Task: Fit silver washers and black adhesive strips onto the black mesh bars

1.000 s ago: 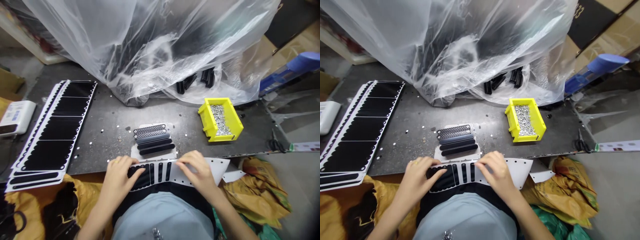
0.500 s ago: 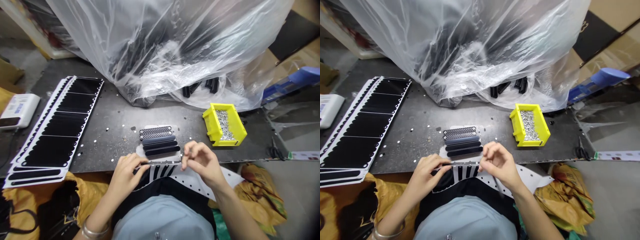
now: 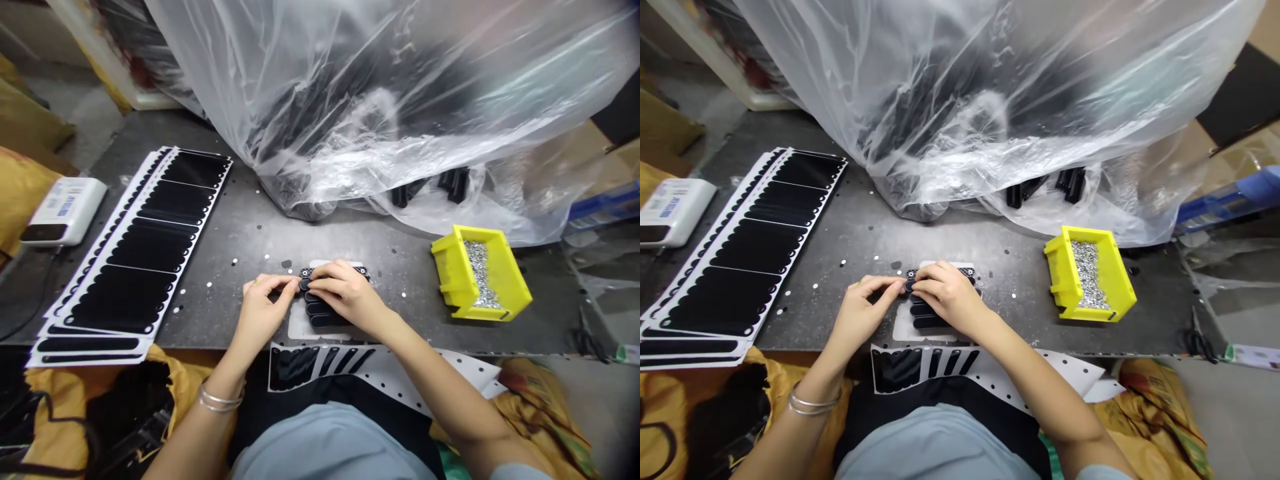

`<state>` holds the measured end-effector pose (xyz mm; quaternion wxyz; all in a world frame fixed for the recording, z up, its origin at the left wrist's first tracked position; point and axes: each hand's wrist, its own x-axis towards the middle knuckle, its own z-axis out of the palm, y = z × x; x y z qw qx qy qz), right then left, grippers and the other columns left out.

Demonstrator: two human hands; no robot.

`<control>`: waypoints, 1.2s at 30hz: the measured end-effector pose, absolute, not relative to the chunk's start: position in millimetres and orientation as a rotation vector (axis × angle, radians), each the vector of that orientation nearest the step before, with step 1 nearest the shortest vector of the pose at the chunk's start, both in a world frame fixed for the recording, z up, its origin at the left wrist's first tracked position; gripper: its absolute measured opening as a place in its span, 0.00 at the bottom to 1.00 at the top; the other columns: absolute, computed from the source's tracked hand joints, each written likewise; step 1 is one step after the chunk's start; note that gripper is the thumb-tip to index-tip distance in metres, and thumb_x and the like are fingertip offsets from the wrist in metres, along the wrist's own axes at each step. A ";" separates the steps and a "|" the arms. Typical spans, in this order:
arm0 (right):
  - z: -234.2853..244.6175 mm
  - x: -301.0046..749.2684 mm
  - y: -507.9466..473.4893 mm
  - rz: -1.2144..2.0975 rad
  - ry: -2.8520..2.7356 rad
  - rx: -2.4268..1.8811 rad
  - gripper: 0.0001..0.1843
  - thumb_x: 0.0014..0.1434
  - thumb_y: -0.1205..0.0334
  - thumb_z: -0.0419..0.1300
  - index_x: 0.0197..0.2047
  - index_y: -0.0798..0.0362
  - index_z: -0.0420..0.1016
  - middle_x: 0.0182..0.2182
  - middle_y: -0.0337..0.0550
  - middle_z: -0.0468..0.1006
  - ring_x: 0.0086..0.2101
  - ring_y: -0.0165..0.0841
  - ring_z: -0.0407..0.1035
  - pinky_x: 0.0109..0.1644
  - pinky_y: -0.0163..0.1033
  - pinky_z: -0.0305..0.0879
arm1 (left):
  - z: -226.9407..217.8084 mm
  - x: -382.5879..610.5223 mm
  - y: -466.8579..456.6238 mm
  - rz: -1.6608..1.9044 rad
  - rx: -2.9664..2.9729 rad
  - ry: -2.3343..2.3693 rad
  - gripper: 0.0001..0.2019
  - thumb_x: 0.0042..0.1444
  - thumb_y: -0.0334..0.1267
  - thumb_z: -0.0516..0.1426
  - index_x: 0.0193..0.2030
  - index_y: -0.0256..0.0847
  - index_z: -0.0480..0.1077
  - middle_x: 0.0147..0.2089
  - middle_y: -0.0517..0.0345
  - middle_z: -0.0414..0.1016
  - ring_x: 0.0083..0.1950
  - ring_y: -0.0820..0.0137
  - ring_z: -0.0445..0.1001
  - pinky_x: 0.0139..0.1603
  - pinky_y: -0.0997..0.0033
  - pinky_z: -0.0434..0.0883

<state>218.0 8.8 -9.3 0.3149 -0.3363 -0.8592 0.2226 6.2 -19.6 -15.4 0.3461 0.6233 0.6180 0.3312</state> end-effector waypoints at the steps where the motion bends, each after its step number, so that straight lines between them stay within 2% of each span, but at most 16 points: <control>1: -9.0 216.8 8.8 0.587 -2.265 -0.885 0.09 0.71 0.64 0.59 0.46 0.51 0.82 0.44 0.48 0.82 0.43 0.36 0.72 0.49 0.45 0.74 | -15.5 6.5 -19.4 0.862 1.606 1.600 0.10 0.64 0.45 0.59 0.38 0.49 0.81 0.37 0.59 0.85 0.44 0.62 0.79 0.54 0.57 0.70; 9: 7.1 237.7 4.0 0.629 -2.293 -1.045 0.08 0.70 0.64 0.60 0.47 0.52 0.82 0.46 0.49 0.81 0.45 0.38 0.73 0.50 0.46 0.73 | -21.3 6.5 -12.2 0.832 1.554 1.579 0.08 0.60 0.44 0.62 0.35 0.46 0.80 0.35 0.59 0.83 0.40 0.63 0.78 0.51 0.59 0.71; 12: 11.6 267.8 1.5 0.780 -2.128 -1.266 0.06 0.68 0.64 0.64 0.46 0.51 0.82 0.40 0.44 0.81 0.39 0.34 0.74 0.44 0.41 0.72 | -23.6 5.2 -11.2 0.823 1.544 1.570 0.09 0.59 0.46 0.62 0.34 0.46 0.80 0.35 0.58 0.83 0.40 0.63 0.78 0.50 0.59 0.70; 15: 6.8 286.3 0.4 0.864 -1.992 -1.287 0.04 0.66 0.64 0.65 0.41 0.51 0.83 0.35 0.40 0.81 0.33 0.30 0.73 0.38 0.37 0.69 | -23.9 4.9 -11.4 0.838 1.539 1.566 0.10 0.59 0.47 0.62 0.33 0.45 0.80 0.35 0.58 0.83 0.40 0.63 0.78 0.50 0.60 0.70; 22: -8.3 285.5 3.9 0.848 -1.991 -1.189 0.05 0.67 0.65 0.64 0.41 0.50 0.82 0.36 0.41 0.78 0.30 0.28 0.69 0.35 0.36 0.68 | -20.5 8.3 -8.2 0.832 1.541 1.567 0.12 0.59 0.49 0.62 0.33 0.45 0.79 0.36 0.57 0.83 0.40 0.62 0.78 0.49 0.60 0.71; 24: -6.8 285.5 -0.7 0.718 -1.987 -1.201 0.05 0.67 0.64 0.64 0.44 0.49 0.82 0.37 0.42 0.75 0.33 0.31 0.70 0.39 0.38 0.71 | -16.9 7.3 -12.1 0.818 1.550 1.592 0.11 0.60 0.49 0.61 0.35 0.45 0.79 0.37 0.56 0.82 0.40 0.62 0.78 0.49 0.59 0.71; 27: 0.4 282.5 -25.9 0.507 -1.913 -1.225 0.12 0.67 0.66 0.63 0.52 0.48 0.79 0.41 0.44 0.71 0.41 0.35 0.71 0.46 0.42 0.73 | -9.1 0.6 -34.4 0.772 1.594 1.619 0.12 0.60 0.51 0.62 0.43 0.46 0.78 0.41 0.56 0.82 0.42 0.62 0.77 0.49 0.59 0.71; 30: 2.9 267.8 -68.2 0.574 -1.917 -1.157 0.10 0.68 0.69 0.61 0.50 0.48 0.78 0.38 0.42 0.73 0.38 0.33 0.72 0.43 0.39 0.73 | -2.1 -5.9 -70.0 0.584 1.772 1.487 0.13 0.56 0.52 0.67 0.41 0.47 0.78 0.41 0.58 0.80 0.44 0.60 0.75 0.50 0.59 0.69; 32: -2.9 251.5 -94.2 0.673 -1.989 -1.064 0.11 0.69 0.68 0.61 0.53 0.49 0.77 0.37 0.43 0.75 0.37 0.32 0.73 0.41 0.37 0.74 | 1.1 -4.0 -89.9 0.526 1.818 1.364 0.10 0.61 0.50 0.63 0.37 0.47 0.77 0.40 0.58 0.80 0.45 0.62 0.75 0.51 0.61 0.68; 34: -12.0 235.0 -111.8 0.657 -2.052 -0.998 0.17 0.70 0.67 0.60 0.60 0.52 0.73 0.41 0.47 0.77 0.40 0.35 0.74 0.43 0.40 0.75 | 2.5 3.6 -101.0 0.557 1.739 1.277 0.12 0.69 0.45 0.56 0.37 0.46 0.76 0.40 0.59 0.79 0.44 0.65 0.76 0.50 0.65 0.69; 36: -17.9 224.3 -121.2 0.575 -2.059 -0.975 0.22 0.70 0.67 0.59 0.66 0.55 0.68 0.44 0.52 0.78 0.43 0.38 0.74 0.46 0.43 0.76 | 1.2 13.2 -104.5 0.596 1.642 1.233 0.14 0.72 0.43 0.51 0.38 0.44 0.75 0.39 0.59 0.79 0.42 0.67 0.76 0.46 0.69 0.70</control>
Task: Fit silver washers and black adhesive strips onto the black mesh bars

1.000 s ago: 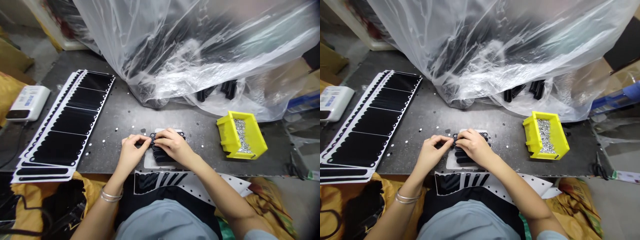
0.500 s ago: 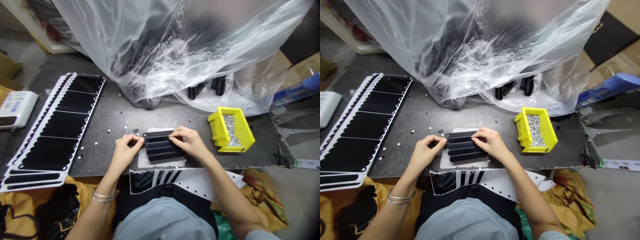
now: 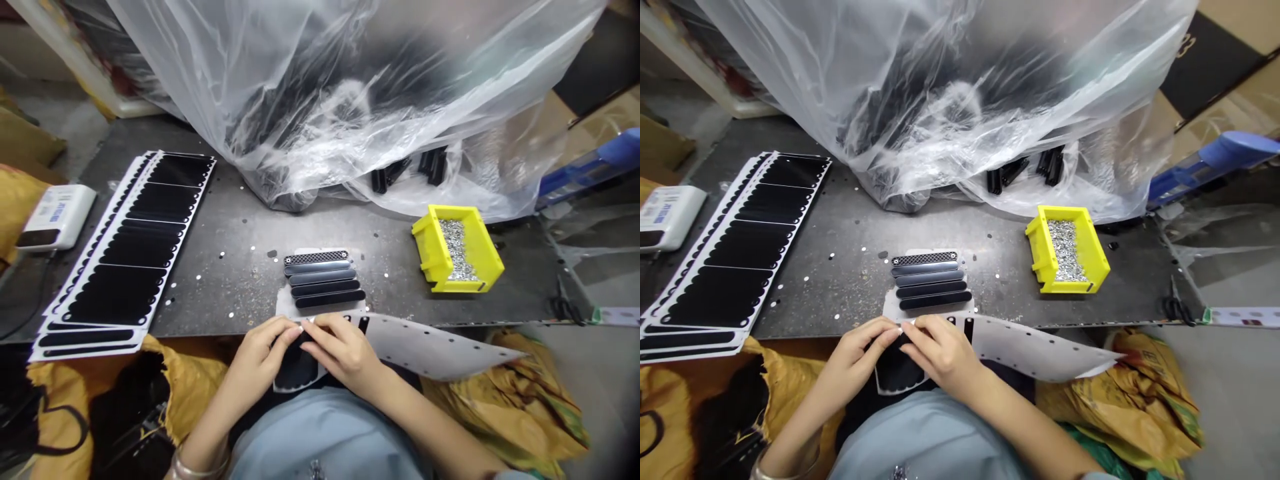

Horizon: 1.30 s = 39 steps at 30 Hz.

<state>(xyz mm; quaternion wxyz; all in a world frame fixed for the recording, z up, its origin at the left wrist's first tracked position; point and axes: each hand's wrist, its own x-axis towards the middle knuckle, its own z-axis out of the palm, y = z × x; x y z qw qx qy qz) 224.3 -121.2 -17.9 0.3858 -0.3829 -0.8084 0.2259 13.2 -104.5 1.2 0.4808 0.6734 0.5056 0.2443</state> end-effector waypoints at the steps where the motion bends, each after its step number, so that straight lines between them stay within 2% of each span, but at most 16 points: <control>1: -17.8 222.6 -123.9 0.549 -2.051 -0.965 0.22 0.70 0.68 0.59 0.66 0.55 0.68 0.45 0.53 0.78 0.43 0.38 0.74 0.46 0.43 0.76 | -0.7 17.1 -104.9 0.613 1.616 1.235 0.15 0.73 0.43 0.51 0.37 0.44 0.73 0.37 0.60 0.78 0.40 0.68 0.76 0.44 0.70 0.70; 3: -11.1 227.1 -127.1 0.613 -2.040 -0.906 0.17 0.69 0.67 0.61 0.60 0.52 0.74 0.42 0.49 0.78 0.40 0.36 0.73 0.44 0.42 0.75 | -6.7 20.9 -105.7 0.658 1.622 1.294 0.16 0.74 0.42 0.50 0.35 0.43 0.71 0.33 0.61 0.75 0.35 0.70 0.75 0.39 0.72 0.69; 5: 1.8 240.5 -126.7 0.898 -1.963 -0.838 0.07 0.66 0.60 0.66 0.47 0.49 0.78 0.39 0.44 0.76 0.38 0.34 0.73 0.43 0.41 0.74 | -13.4 19.4 -107.6 0.710 1.713 1.349 0.15 0.74 0.39 0.49 0.35 0.43 0.70 0.32 0.61 0.74 0.34 0.70 0.74 0.37 0.72 0.68; 7: 15.8 258.4 -119.5 1.293 -1.679 -0.781 0.13 0.62 0.51 0.70 0.38 0.49 0.73 0.39 0.41 0.74 0.39 0.34 0.76 0.45 0.42 0.76 | -17.0 15.4 -108.0 0.759 1.887 1.369 0.12 0.73 0.36 0.50 0.38 0.43 0.71 0.34 0.60 0.75 0.36 0.69 0.74 0.40 0.70 0.68; 9: 27.5 274.7 -105.0 1.533 -1.344 -0.759 0.19 0.59 0.46 0.71 0.38 0.48 0.69 0.41 0.39 0.72 0.41 0.36 0.78 0.45 0.44 0.78 | -15.1 13.1 -103.3 0.813 2.054 1.382 0.07 0.71 0.36 0.54 0.42 0.44 0.73 0.38 0.58 0.77 0.40 0.67 0.74 0.45 0.67 0.67; 10: 32.0 280.4 -96.5 1.565 -1.260 -0.772 0.19 0.60 0.46 0.71 0.38 0.48 0.68 0.41 0.39 0.72 0.40 0.35 0.78 0.43 0.44 0.78 | -12.1 13.2 -98.7 0.833 2.098 1.387 0.05 0.70 0.36 0.56 0.42 0.44 0.73 0.39 0.58 0.77 0.42 0.66 0.73 0.47 0.65 0.66; 15: 33.3 271.2 -80.6 1.281 -1.690 -1.156 0.08 0.68 0.58 0.64 0.37 0.50 0.74 0.36 0.40 0.73 0.35 0.30 0.71 0.39 0.36 0.71 | 4.5 16.9 -69.5 0.833 2.015 1.321 0.05 0.70 0.35 0.56 0.41 0.43 0.72 0.38 0.58 0.75 0.41 0.67 0.72 0.45 0.67 0.67; 17: 20.1 255.5 -93.1 1.152 -1.894 -1.219 0.05 0.70 0.59 0.62 0.42 0.50 0.77 0.35 0.40 0.75 0.34 0.30 0.71 0.38 0.36 0.70 | 4.1 14.7 -66.7 0.876 2.004 1.356 0.04 0.70 0.35 0.56 0.42 0.44 0.72 0.39 0.58 0.75 0.41 0.67 0.72 0.45 0.67 0.67; 20: -8.1 233.4 -116.1 0.921 -2.055 -1.232 0.12 0.73 0.60 0.57 0.56 0.52 0.75 0.40 0.45 0.77 0.36 0.33 0.74 0.40 0.37 0.73 | -5.7 8.3 -75.7 0.882 2.064 1.394 0.02 0.69 0.36 0.58 0.43 0.44 0.72 0.39 0.58 0.76 0.41 0.66 0.72 0.46 0.65 0.65; 22: -24.2 222.6 -126.2 0.742 -2.109 -1.237 0.15 0.73 0.62 0.56 0.60 0.53 0.72 0.42 0.49 0.78 0.38 0.35 0.75 0.42 0.39 0.75 | -14.9 3.8 -85.4 0.832 2.128 1.406 0.01 0.68 0.37 0.60 0.44 0.45 0.73 0.40 0.58 0.78 0.43 0.65 0.73 0.47 0.63 0.63; 27: -42.0 206.6 -131.5 0.362 -2.184 -1.233 0.18 0.70 0.65 0.59 0.62 0.55 0.72 0.43 0.52 0.80 0.39 0.38 0.75 0.41 0.41 0.73 | -31.8 -2.8 -98.6 0.766 2.224 1.403 0.07 0.71 0.37 0.55 0.41 0.46 0.75 0.39 0.60 0.81 0.44 0.65 0.76 0.52 0.60 0.61; 30: -44.4 201.4 -130.7 0.305 -2.191 -1.234 0.16 0.70 0.66 0.60 0.60 0.52 0.74 0.43 0.51 0.81 0.37 0.37 0.75 0.39 0.42 0.72 | -39.5 -2.1 -98.6 0.794 2.289 1.465 0.09 0.71 0.37 0.54 0.41 0.45 0.74 0.37 0.59 0.81 0.42 0.65 0.77 0.51 0.60 0.63; 33: -37.1 205.8 -129.2 0.560 -2.074 -1.179 0.10 0.69 0.65 0.60 0.50 0.46 0.81 0.45 0.48 0.81 0.37 0.37 0.75 0.41 0.44 0.74 | -52.1 -1.8 -100.4 0.804 2.388 1.521 0.08 0.70 0.38 0.55 0.42 0.46 0.75 0.36 0.58 0.82 0.41 0.65 0.78 0.49 0.61 0.64; 35: -25.0 219.8 -128.0 0.992 -1.934 -1.044 0.03 0.65 0.58 0.66 0.40 0.44 0.83 0.50 0.48 0.78 0.45 0.41 0.76 0.51 0.49 0.75 | -61.8 -3.2 -104.4 0.812 2.432 1.564 0.07 0.70 0.39 0.56 0.43 0.48 0.76 0.36 0.59 0.83 0.40 0.66 0.80 0.47 0.61 0.65; 37: -10.7 243.7 -127.4 1.503 -1.692 -0.804 0.13 0.57 0.48 0.72 0.31 0.46 0.79 0.52 0.48 0.77 0.54 0.47 0.74 0.61 0.54 0.70 | -68.0 -4.6 -109.0 0.858 2.449 1.591 0.06 0.69 0.38 0.57 0.43 0.50 0.75 0.36 0.62 0.83 0.38 0.66 0.80 0.46 0.60 0.66; 39: 1.0 272.9 -127.0 1.804 -1.306 -0.616 0.23 0.53 0.40 0.73 0.28 0.49 0.72 0.47 0.49 0.77 0.55 0.50 0.74 0.63 0.59 0.69 | -66.4 -2.6 -109.7 0.926 2.451 1.607 0.03 0.67 0.38 0.59 0.43 0.53 0.74 0.36 0.63 0.82 0.38 0.65 0.80 0.46 0.59 0.68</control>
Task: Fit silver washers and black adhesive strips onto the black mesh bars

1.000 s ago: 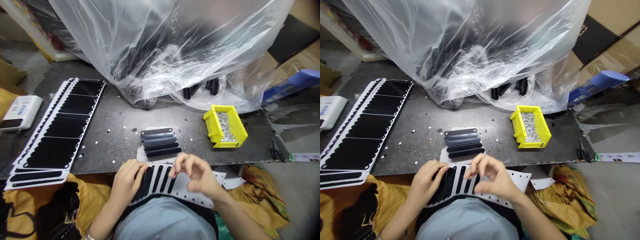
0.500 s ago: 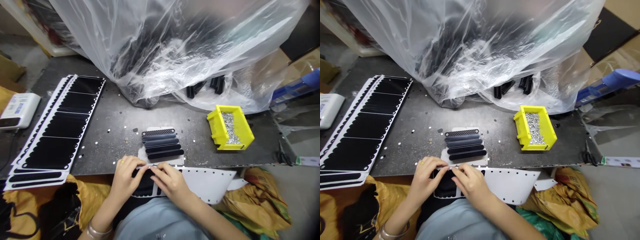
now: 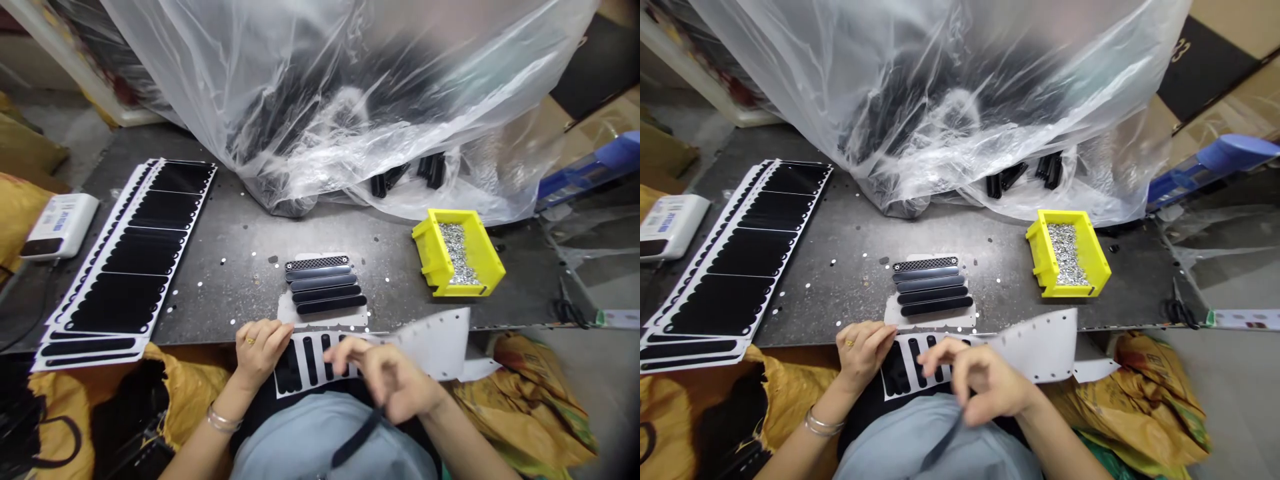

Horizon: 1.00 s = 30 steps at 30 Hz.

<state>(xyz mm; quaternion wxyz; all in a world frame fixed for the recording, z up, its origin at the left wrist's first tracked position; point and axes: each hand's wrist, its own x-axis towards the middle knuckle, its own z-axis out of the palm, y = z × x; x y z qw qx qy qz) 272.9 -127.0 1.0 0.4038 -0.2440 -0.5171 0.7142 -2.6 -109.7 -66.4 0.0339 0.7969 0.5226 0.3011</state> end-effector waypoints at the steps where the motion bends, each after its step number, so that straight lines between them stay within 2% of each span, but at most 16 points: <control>1: 5.2 287.0 -126.4 1.855 -1.122 -0.599 0.25 0.54 0.37 0.71 0.30 0.48 0.69 0.45 0.48 0.77 0.52 0.49 0.77 0.60 0.60 0.71 | -61.9 0.5 -106.7 0.964 2.451 1.613 0.04 0.66 0.38 0.61 0.45 0.53 0.73 0.38 0.62 0.81 0.41 0.63 0.80 0.47 0.58 0.68; 2: 8.3 299.3 -125.3 1.862 -0.973 -0.606 0.25 0.55 0.36 0.70 0.33 0.48 0.68 0.43 0.46 0.76 0.46 0.46 0.79 0.55 0.59 0.75 | -55.0 5.3 -100.7 0.988 2.447 1.613 0.08 0.64 0.40 0.63 0.49 0.54 0.72 0.43 0.60 0.81 0.45 0.61 0.80 0.51 0.56 0.69; 4: 12.4 315.8 -120.7 1.831 -0.860 -0.662 0.22 0.59 0.40 0.69 0.41 0.45 0.68 0.43 0.42 0.73 0.31 0.34 0.78 0.36 0.46 0.81 | -36.7 19.2 -79.4 0.990 2.435 1.591 0.25 0.58 0.50 0.67 0.60 0.52 0.68 0.56 0.52 0.78 0.59 0.52 0.75 0.62 0.49 0.66; 6: 15.8 320.9 -113.7 1.730 -0.968 -0.763 0.18 0.60 0.49 0.70 0.47 0.44 0.70 0.43 0.38 0.71 0.23 0.24 0.70 0.22 0.31 0.71 | -18.2 35.6 -50.5 0.774 2.400 1.496 0.52 0.46 0.64 0.70 0.72 0.45 0.57 0.71 0.39 0.64 0.73 0.41 0.59 0.73 0.38 0.54; 7: 17.6 320.3 -110.1 1.640 -1.073 -0.852 0.16 0.61 0.54 0.71 0.48 0.44 0.72 0.42 0.38 0.70 0.24 0.23 0.68 0.21 0.29 0.68 | -11.1 43.2 -36.4 0.672 2.413 1.426 0.59 0.42 0.67 0.70 0.74 0.41 0.54 0.72 0.35 0.61 0.74 0.38 0.56 0.74 0.34 0.50; 8: 19.6 318.8 -106.8 1.528 -1.195 -0.963 0.14 0.62 0.58 0.70 0.50 0.45 0.75 0.42 0.39 0.71 0.27 0.24 0.69 0.24 0.29 0.69 | -6.0 49.9 -24.4 0.574 2.403 1.358 0.61 0.41 0.66 0.71 0.75 0.40 0.52 0.71 0.35 0.61 0.74 0.38 0.57 0.74 0.34 0.50; 11: 25.0 313.8 -99.3 1.169 -1.513 -1.260 0.18 0.65 0.62 0.66 0.58 0.44 0.78 0.41 0.43 0.73 0.38 0.31 0.72 0.41 0.37 0.77 | -2.8 61.7 -8.7 0.400 2.348 1.235 0.57 0.43 0.60 0.71 0.75 0.41 0.53 0.68 0.36 0.65 0.69 0.41 0.63 0.71 0.36 0.57; 13: 26.7 310.0 -92.8 0.967 -1.596 -1.351 0.20 0.65 0.62 0.67 0.60 0.43 0.77 0.42 0.43 0.75 0.41 0.34 0.74 0.45 0.40 0.77 | -5.8 63.0 -13.2 0.394 2.317 1.219 0.55 0.43 0.57 0.71 0.75 0.42 0.54 0.66 0.37 0.66 0.67 0.41 0.65 0.69 0.36 0.59; 14: 26.6 306.7 -87.6 0.883 -1.621 -1.355 0.18 0.64 0.62 0.67 0.57 0.44 0.78 0.43 0.43 0.77 0.42 0.34 0.75 0.46 0.41 0.77 | -7.0 62.0 -17.1 0.415 2.304 1.215 0.56 0.42 0.57 0.72 0.75 0.41 0.54 0.66 0.37 0.67 0.67 0.41 0.65 0.70 0.36 0.58; 17: 20.6 287.3 -60.7 0.716 -1.771 -1.249 0.04 0.65 0.63 0.67 0.44 0.48 0.81 0.42 0.43 0.81 0.43 0.36 0.77 0.51 0.45 0.75 | -6.4 52.4 -24.3 0.538 2.222 1.235 0.58 0.42 0.60 0.72 0.75 0.43 0.53 0.68 0.37 0.65 0.69 0.42 0.62 0.71 0.37 0.56; 18: 16.7 277.8 -48.8 0.684 -1.844 -1.193 0.02 0.66 0.63 0.66 0.42 0.48 0.81 0.41 0.43 0.81 0.43 0.37 0.77 0.51 0.45 0.74 | -5.2 46.9 -23.8 0.605 2.162 1.282 0.53 0.46 0.61 0.69 0.75 0.44 0.55 0.68 0.39 0.66 0.70 0.44 0.62 0.71 0.39 0.57; 19: 11.9 267.5 -36.6 0.662 -1.913 -1.140 0.03 0.67 0.62 0.65 0.40 0.49 0.81 0.41 0.43 0.82 0.43 0.36 0.77 0.52 0.46 0.73 | -4.0 40.4 -22.0 0.671 2.088 1.358 0.45 0.53 0.60 0.66 0.73 0.45 0.58 0.67 0.42 0.68 0.69 0.47 0.64 0.70 0.42 0.58; 21: 1.6 247.6 -14.0 0.654 -2.020 -1.053 0.05 0.68 0.61 0.65 0.39 0.49 0.81 0.41 0.42 0.82 0.43 0.35 0.77 0.51 0.45 0.72 | -3.1 26.1 -16.9 0.751 1.932 1.546 0.24 0.65 0.53 0.57 0.64 0.47 0.70 0.59 0.49 0.77 0.62 0.54 0.71 0.67 0.46 0.61; 22: -3.1 239.2 -5.0 0.667 -2.057 -1.021 0.05 0.68 0.61 0.65 0.39 0.50 0.81 0.40 0.42 0.82 0.42 0.34 0.77 0.51 0.44 0.71 | -3.7 19.3 -14.6 0.751 1.868 1.616 0.17 0.68 0.49 0.53 0.57 0.48 0.75 0.52 0.52 0.80 0.57 0.57 0.74 0.66 0.47 0.61; 25: -11.5 224.3 10.1 0.722 -2.119 -0.967 0.06 0.67 0.60 0.65 0.38 0.50 0.82 0.40 0.41 0.82 0.40 0.33 0.75 0.50 0.42 0.70 | -8.4 6.5 -12.7 0.675 1.762 1.629 0.14 0.69 0.46 0.53 0.44 0.50 0.81 0.41 0.58 0.84 0.50 0.60 0.77 0.65 0.48 0.59; 30: -8.2 223.5 11.1 0.736 -2.159 -0.947 0.06 0.68 0.61 0.65 0.39 0.50 0.83 0.40 0.42 0.82 0.38 0.33 0.72 0.47 0.42 0.69 | -13.2 8.2 -16.8 0.702 1.668 1.601 0.13 0.67 0.46 0.54 0.42 0.51 0.81 0.38 0.61 0.85 0.48 0.61 0.77 0.66 0.48 0.56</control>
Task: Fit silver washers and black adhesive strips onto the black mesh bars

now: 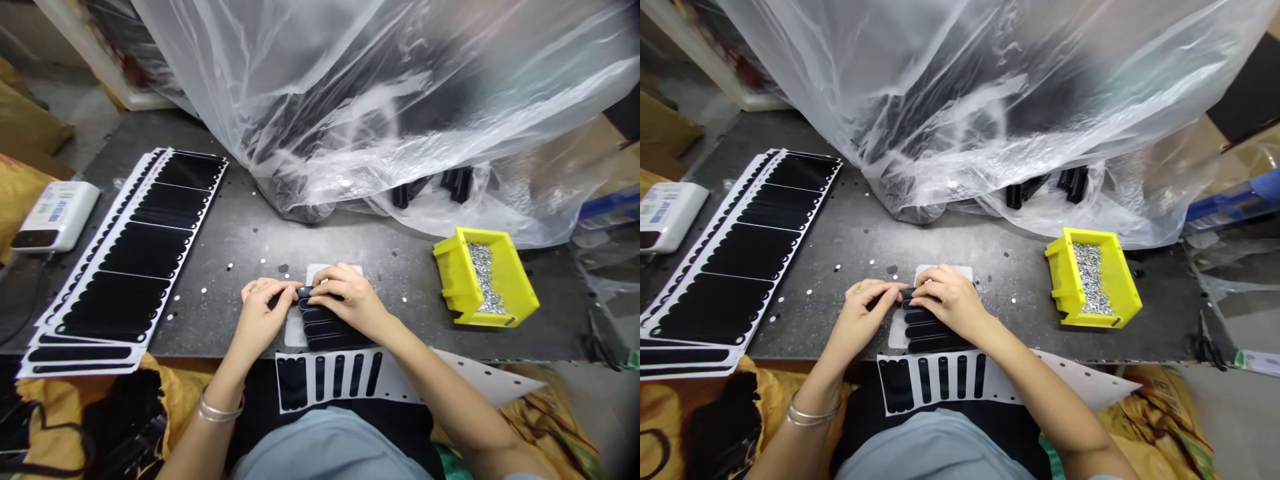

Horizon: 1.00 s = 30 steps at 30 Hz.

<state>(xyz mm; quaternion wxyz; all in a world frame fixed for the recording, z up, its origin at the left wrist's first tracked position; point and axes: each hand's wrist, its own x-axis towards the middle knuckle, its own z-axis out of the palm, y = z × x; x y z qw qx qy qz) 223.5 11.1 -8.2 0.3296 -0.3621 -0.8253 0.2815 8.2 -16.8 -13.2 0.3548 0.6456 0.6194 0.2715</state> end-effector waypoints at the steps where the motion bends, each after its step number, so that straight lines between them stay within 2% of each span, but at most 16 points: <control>1: -7.1 223.5 10.6 0.737 -2.164 -0.959 0.06 0.68 0.61 0.65 0.39 0.50 0.83 0.39 0.41 0.82 0.38 0.33 0.72 0.47 0.42 0.69 | -13.1 9.3 -16.9 0.708 1.661 1.606 0.13 0.67 0.46 0.54 0.41 0.51 0.81 0.38 0.61 0.85 0.48 0.61 0.77 0.66 0.48 0.56; 8: -5.8 220.7 9.6 0.732 -2.198 -0.985 0.06 0.68 0.60 0.64 0.39 0.49 0.84 0.39 0.42 0.82 0.37 0.33 0.70 0.45 0.41 0.70 | -18.1 12.1 -15.0 0.717 1.662 1.636 0.12 0.64 0.50 0.58 0.37 0.50 0.80 0.39 0.61 0.84 0.48 0.61 0.77 0.67 0.48 0.54; 12: 4.2 249.2 6.2 0.755 -2.204 -1.068 0.07 0.68 0.58 0.64 0.46 0.48 0.84 0.43 0.45 0.81 0.42 0.35 0.74 0.49 0.43 0.73 | -24.4 12.7 -14.0 0.731 1.656 1.662 0.10 0.62 0.49 0.61 0.35 0.50 0.79 0.38 0.62 0.83 0.48 0.61 0.76 0.67 0.47 0.52; 15: 8.3 280.6 4.5 0.856 -2.079 -1.253 0.08 0.68 0.59 0.64 0.47 0.49 0.84 0.39 0.43 0.80 0.38 0.33 0.75 0.45 0.40 0.73 | -25.3 11.8 -12.3 0.729 1.645 1.653 0.10 0.61 0.49 0.61 0.34 0.49 0.79 0.38 0.62 0.83 0.47 0.61 0.76 0.68 0.47 0.52; 19: -0.3 299.7 4.5 0.897 -1.985 -1.248 0.08 0.68 0.58 0.63 0.43 0.50 0.85 0.35 0.42 0.81 0.33 0.30 0.74 0.38 0.37 0.71 | -22.7 11.6 -10.2 0.719 1.643 1.653 0.10 0.60 0.49 0.62 0.32 0.49 0.79 0.37 0.62 0.82 0.46 0.61 0.76 0.67 0.46 0.52; 26: -11.7 295.0 4.5 0.808 -1.976 -1.191 0.09 0.68 0.59 0.64 0.45 0.49 0.86 0.35 0.41 0.77 0.33 0.30 0.71 0.39 0.37 0.70 | -24.1 7.7 -8.3 0.699 1.693 1.659 0.11 0.61 0.49 0.61 0.33 0.48 0.79 0.36 0.61 0.81 0.45 0.61 0.77 0.66 0.45 0.56; 28: -10.9 297.3 4.7 0.743 -2.022 -1.227 0.09 0.68 0.58 0.64 0.45 0.47 0.87 0.35 0.42 0.73 0.35 0.32 0.70 0.41 0.39 0.69 | -21.4 6.5 -8.4 0.683 1.733 1.644 0.12 0.62 0.50 0.60 0.33 0.47 0.78 0.38 0.59 0.81 0.47 0.60 0.77 0.66 0.45 0.58; 30: -8.9 303.0 1.9 0.693 -2.047 -1.304 0.12 0.69 0.57 0.62 0.50 0.46 0.86 0.37 0.43 0.71 0.38 0.34 0.69 0.44 0.41 0.69 | -15.2 9.9 -10.5 0.694 1.809 1.649 0.13 0.65 0.50 0.57 0.37 0.46 0.78 0.46 0.55 0.81 0.53 0.58 0.76 0.67 0.45 0.59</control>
